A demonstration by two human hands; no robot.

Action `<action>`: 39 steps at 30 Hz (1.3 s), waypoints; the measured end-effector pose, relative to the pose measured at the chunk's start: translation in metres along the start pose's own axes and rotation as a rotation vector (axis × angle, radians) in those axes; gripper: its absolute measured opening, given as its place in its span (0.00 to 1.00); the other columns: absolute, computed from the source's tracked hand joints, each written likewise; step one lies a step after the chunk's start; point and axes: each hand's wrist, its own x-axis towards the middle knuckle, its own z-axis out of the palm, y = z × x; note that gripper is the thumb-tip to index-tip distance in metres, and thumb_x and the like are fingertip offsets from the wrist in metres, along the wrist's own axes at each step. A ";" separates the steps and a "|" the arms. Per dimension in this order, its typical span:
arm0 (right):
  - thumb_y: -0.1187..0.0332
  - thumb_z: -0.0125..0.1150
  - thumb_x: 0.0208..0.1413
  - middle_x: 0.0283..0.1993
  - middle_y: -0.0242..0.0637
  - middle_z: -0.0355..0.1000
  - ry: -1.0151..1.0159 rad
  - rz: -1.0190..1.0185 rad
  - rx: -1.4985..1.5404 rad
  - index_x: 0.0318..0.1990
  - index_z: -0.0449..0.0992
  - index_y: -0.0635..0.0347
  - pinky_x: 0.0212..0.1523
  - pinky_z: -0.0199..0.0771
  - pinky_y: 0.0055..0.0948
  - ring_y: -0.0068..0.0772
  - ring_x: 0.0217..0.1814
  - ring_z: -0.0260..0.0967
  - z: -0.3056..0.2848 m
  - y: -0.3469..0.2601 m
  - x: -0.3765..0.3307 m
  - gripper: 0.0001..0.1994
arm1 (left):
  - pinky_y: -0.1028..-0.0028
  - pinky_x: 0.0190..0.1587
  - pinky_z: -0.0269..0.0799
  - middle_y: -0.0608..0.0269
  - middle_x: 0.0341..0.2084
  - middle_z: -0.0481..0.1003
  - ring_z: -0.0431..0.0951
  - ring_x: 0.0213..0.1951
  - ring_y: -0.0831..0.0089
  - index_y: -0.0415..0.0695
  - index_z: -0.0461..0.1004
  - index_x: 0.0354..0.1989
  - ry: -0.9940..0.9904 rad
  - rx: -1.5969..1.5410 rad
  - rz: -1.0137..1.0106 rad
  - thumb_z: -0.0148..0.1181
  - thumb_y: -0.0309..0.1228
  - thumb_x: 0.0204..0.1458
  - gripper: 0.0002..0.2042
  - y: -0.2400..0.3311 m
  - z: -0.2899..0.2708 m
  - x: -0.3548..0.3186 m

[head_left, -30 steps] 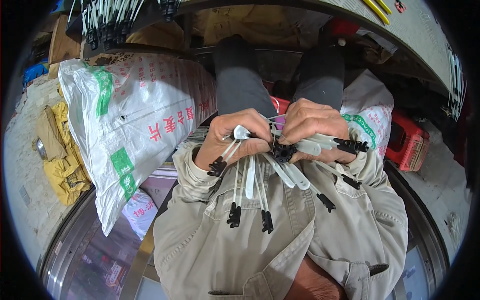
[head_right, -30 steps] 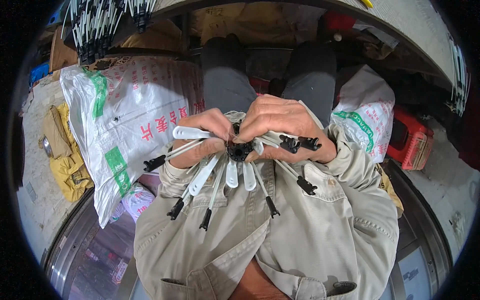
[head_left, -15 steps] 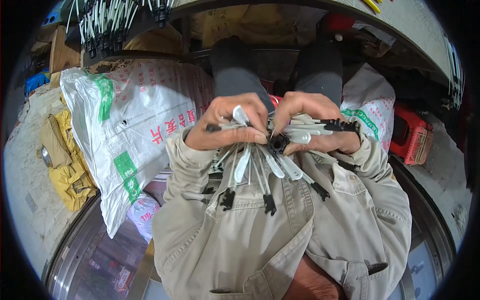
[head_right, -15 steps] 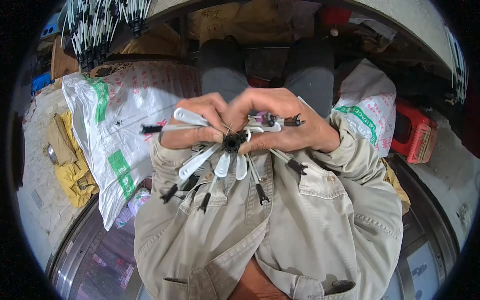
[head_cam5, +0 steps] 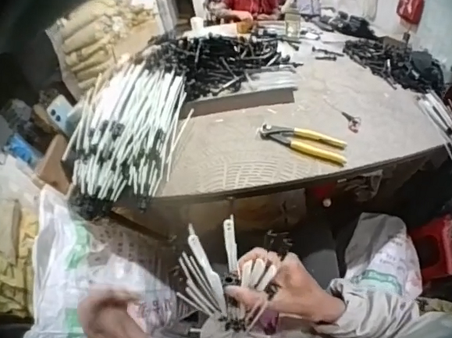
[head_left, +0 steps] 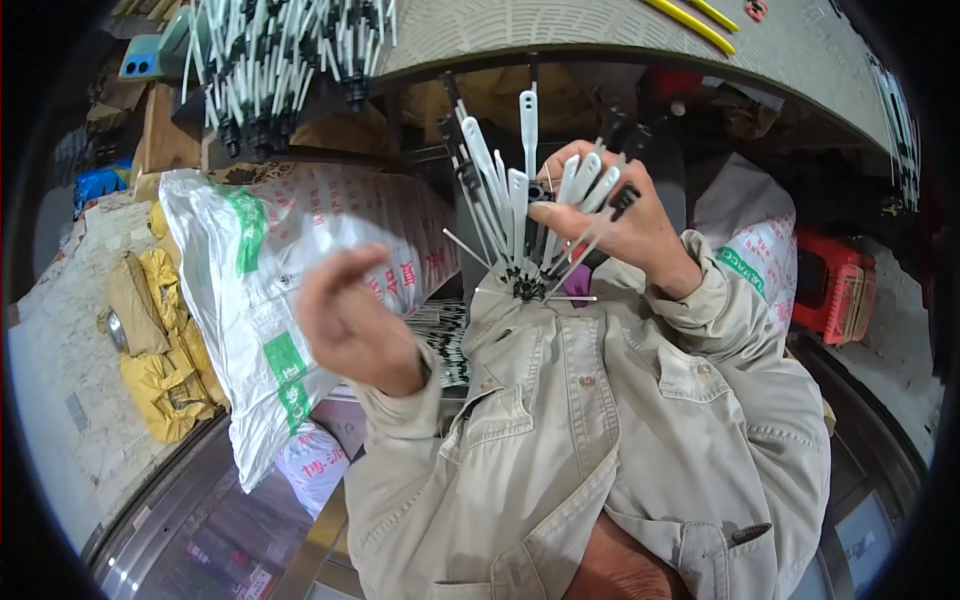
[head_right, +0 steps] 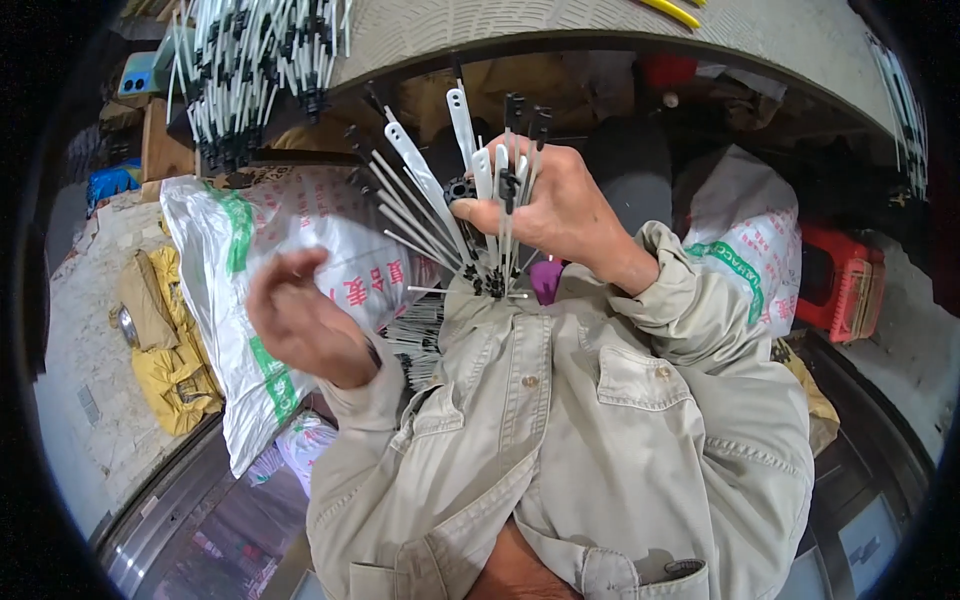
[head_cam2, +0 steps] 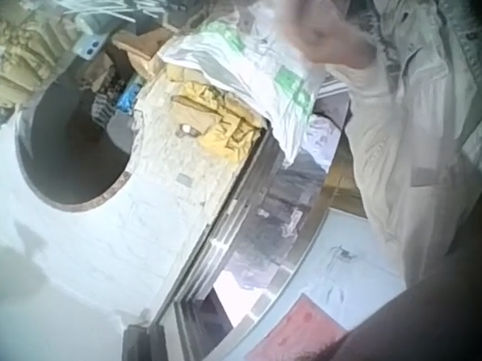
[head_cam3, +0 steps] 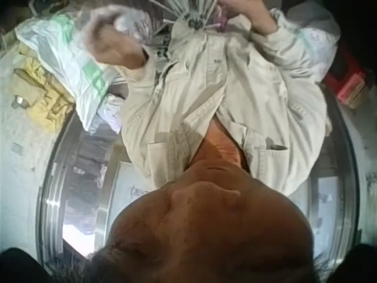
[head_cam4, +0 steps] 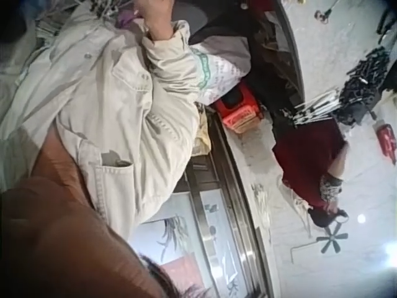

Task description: Assembling small black components onto bundles of white rods using pliers.

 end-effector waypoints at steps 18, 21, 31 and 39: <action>0.68 0.66 0.43 0.34 0.39 0.71 -0.339 -0.305 0.184 0.44 0.70 0.71 0.37 0.68 0.24 0.26 0.37 0.68 -0.022 0.025 -0.025 0.21 | 0.72 0.40 0.69 0.51 0.37 0.72 0.75 0.37 0.63 0.31 0.68 0.45 -0.406 0.168 -0.212 0.50 0.26 0.54 0.13 -0.004 0.050 -0.052; 0.68 0.64 0.46 0.33 0.40 0.72 -0.278 -0.304 0.139 0.41 0.72 0.71 0.33 0.67 0.25 0.29 0.34 0.69 -0.021 0.030 -0.026 0.17 | 0.72 0.39 0.69 0.47 0.38 0.70 0.73 0.38 0.57 0.31 0.66 0.47 -0.470 0.184 -0.134 0.50 0.26 0.54 0.14 -0.008 0.052 -0.053; 0.80 0.66 0.39 0.35 0.39 0.73 0.036 -0.077 0.277 0.31 0.75 0.68 0.31 0.69 0.21 0.22 0.31 0.69 0.003 0.021 -0.043 0.09 | 0.68 0.41 0.70 0.48 0.41 0.70 0.73 0.40 0.55 0.34 0.63 0.51 -0.521 0.209 -0.109 0.50 0.28 0.54 0.17 -0.011 0.050 -0.053; 0.65 0.64 0.46 0.45 0.48 0.71 -0.512 0.026 0.762 0.47 0.68 0.74 0.46 0.71 0.29 0.37 0.44 0.71 -0.024 0.016 -0.028 0.24 | 0.76 0.38 0.68 0.58 0.33 0.75 0.74 0.35 0.70 0.36 0.74 0.39 -0.400 -0.231 -0.546 0.68 0.31 0.38 0.19 -0.016 0.033 -0.054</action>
